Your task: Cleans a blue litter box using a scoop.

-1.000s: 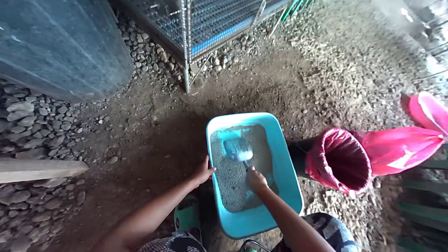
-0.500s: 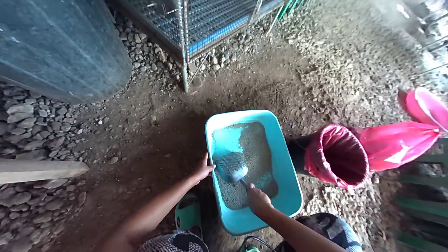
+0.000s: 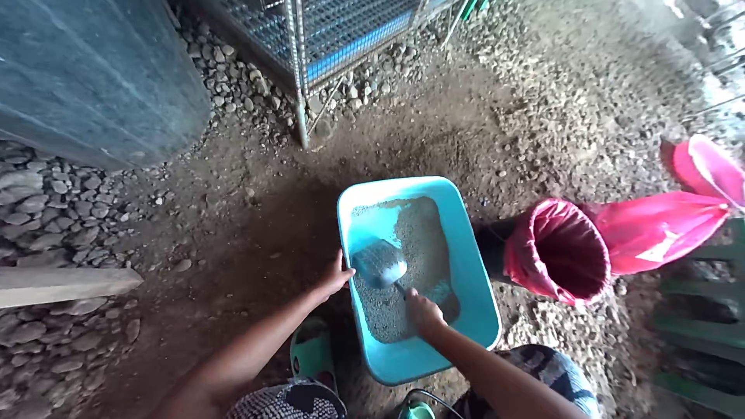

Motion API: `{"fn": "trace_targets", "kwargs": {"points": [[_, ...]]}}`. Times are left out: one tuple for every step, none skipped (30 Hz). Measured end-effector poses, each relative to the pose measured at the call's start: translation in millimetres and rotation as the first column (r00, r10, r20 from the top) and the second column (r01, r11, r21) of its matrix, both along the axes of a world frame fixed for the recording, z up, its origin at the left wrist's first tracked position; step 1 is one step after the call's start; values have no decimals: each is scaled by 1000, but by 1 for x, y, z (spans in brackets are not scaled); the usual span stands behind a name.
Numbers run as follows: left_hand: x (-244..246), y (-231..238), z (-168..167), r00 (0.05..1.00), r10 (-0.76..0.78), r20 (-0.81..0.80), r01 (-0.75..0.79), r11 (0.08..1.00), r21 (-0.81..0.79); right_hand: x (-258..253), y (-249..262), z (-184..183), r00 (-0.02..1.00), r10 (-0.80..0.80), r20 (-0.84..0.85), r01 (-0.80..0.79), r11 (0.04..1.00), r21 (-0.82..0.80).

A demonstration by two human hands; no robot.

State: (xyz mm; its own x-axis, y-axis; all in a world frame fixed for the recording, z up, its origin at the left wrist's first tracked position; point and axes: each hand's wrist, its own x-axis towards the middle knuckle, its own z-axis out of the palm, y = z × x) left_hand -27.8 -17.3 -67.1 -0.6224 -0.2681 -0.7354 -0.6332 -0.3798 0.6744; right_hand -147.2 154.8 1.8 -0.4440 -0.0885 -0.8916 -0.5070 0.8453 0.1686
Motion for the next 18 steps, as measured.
{"fn": "trace_targets", "kwargs": {"points": [[0, 0, 2, 1000, -18, 10, 18, 1000, -1, -10, -17, 3, 1000, -27, -3, 27, 999, -42], [0, 0, 3, 999, -31, 16, 32, 999, -14, -22, -36, 3, 999, -39, -21, 37, 996, -87], [-1, -1, 3, 999, -41, 13, 41, 999, -35, -36, -54, 3, 998, -41, -49, 35, 992, -123], [-2, -4, 2, 999, -44, 7, 44, 998, -50, -48, -66, 1, 996, -46, -79, 34, 989, -143], [-1, -7, 1, 999, -45, 1, 45, 998, -53, -58, -70, -2, 993, -54, -102, 38, 987, -153], [1, -6, -1, 999, -35, -4, 35, 998, -46, -66, -62, -7, 991, -65, -116, 47, 987, -152], [3, -3, -4, 1000, -19, -3, 19, 1000, -22, -75, -46, -11, 989, -72, -125, 55, 989, -135], [3, -1, -6, 1000, -5, 3, 5, 1000, -8, -83, -27, -13, 988, -80, -130, 65, 992, -111], [2, -1, -6, 1000, 4, 7, -4, 1000, 3, -88, -7, -12, 988, -91, -125, 81, 993, -87], [2, -1, -7, 1000, 9, 8, -9, 1000, 6, -88, 17, -12, 988, -100, -119, 92, 993, -70], [1, -1, -7, 1000, 14, 1, -14, 1000, 5, -81, 40, -9, 989, -95, -112, 91, 995, -42], [3, -2, -7, 1000, 7, -18, -7, 1000, -4, -68, 60, -4, 991, -82, -106, 83, 997, -1], [5, -3, -5, 999, -10, -44, 10, 1000, -15, -54, 74, 3, 994, -58, -92, 63, 996, 55], [8, -3, -1, 997, -40, -71, 37, 998, -40, -43, 84, 6, 996, -37, -77, 45, 994, 101], [11, -1, 14, 995, -79, -63, 75, 995, -68, -37, 87, 7, 998, -25, -63, 33, 990, 136], [9, 1, 42, 995, -92, 36, 93, 994, -49, -40, 83, 6, 998, -16, -56, 24, 990, 141], [1, 1, 70, 981, -51, 188, 43, 998, 48, -50, 73, 1, 998, -7, -59, 14, 993, 117], [8, 1, 45, 995, -91, 49, 94, 994, -58, -65, 59, -7, 997, -24, -69, 28, 998, 55]]}}
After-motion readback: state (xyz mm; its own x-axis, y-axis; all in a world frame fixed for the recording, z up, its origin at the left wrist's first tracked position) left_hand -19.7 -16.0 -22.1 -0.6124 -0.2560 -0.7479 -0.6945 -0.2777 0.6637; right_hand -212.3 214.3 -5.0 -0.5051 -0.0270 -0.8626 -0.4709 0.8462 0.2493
